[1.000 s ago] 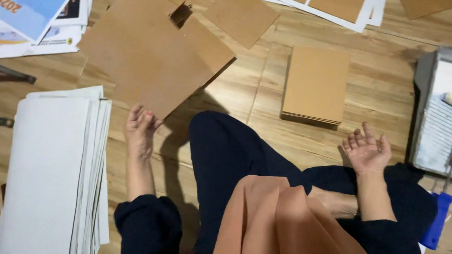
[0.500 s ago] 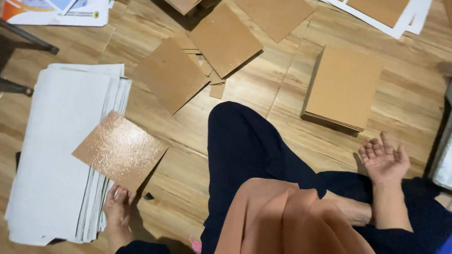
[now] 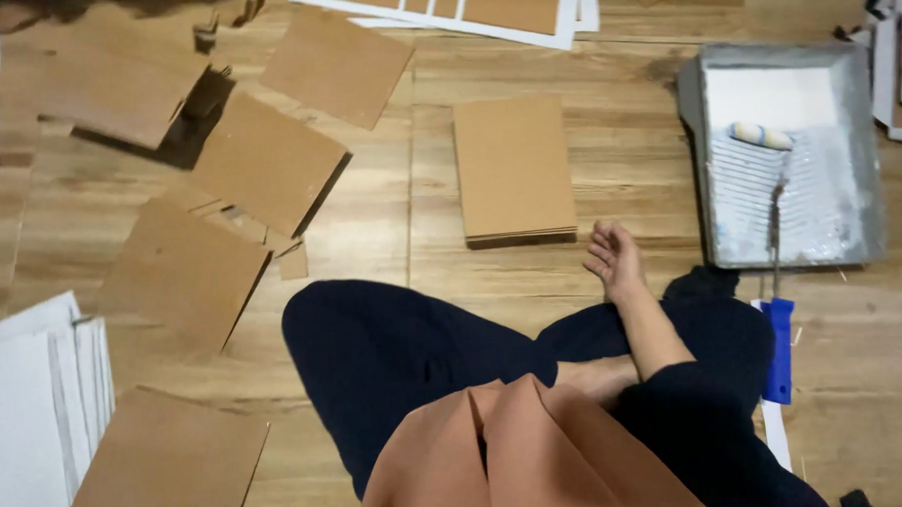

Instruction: Applying adhesive to cardboard strips with a roller and assembling them onto a paper template to create packaging or book covers.

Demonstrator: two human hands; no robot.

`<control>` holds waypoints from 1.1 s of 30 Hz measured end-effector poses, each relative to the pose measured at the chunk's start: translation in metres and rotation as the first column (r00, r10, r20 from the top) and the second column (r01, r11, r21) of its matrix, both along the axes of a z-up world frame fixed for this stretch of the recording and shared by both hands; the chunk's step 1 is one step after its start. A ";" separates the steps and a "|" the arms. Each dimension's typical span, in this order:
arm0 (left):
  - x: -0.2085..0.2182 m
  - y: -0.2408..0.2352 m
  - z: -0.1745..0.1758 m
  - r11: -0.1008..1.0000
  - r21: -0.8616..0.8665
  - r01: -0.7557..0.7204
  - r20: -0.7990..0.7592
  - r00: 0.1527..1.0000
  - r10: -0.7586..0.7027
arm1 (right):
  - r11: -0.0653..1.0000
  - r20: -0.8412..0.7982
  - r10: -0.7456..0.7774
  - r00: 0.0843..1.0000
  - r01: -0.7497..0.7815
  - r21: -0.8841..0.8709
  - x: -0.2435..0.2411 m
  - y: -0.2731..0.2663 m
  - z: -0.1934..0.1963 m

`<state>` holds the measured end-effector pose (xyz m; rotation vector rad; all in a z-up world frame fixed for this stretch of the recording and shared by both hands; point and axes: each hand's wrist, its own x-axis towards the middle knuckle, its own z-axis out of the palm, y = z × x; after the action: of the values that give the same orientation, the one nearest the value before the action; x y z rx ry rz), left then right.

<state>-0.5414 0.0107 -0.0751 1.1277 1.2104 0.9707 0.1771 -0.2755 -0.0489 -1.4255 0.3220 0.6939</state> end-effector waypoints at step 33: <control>0.553 -0.044 0.150 0.676 -0.573 0.463 -0.318 0.634 -0.704 | 0.960 -0.086 0.280 0.956 -0.279 0.022 -0.035 0.059 0.126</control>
<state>0.0114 -0.0337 0.0750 1.3273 1.2433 -0.1707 0.1423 -0.2166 0.0769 -1.4485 0.1860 0.9908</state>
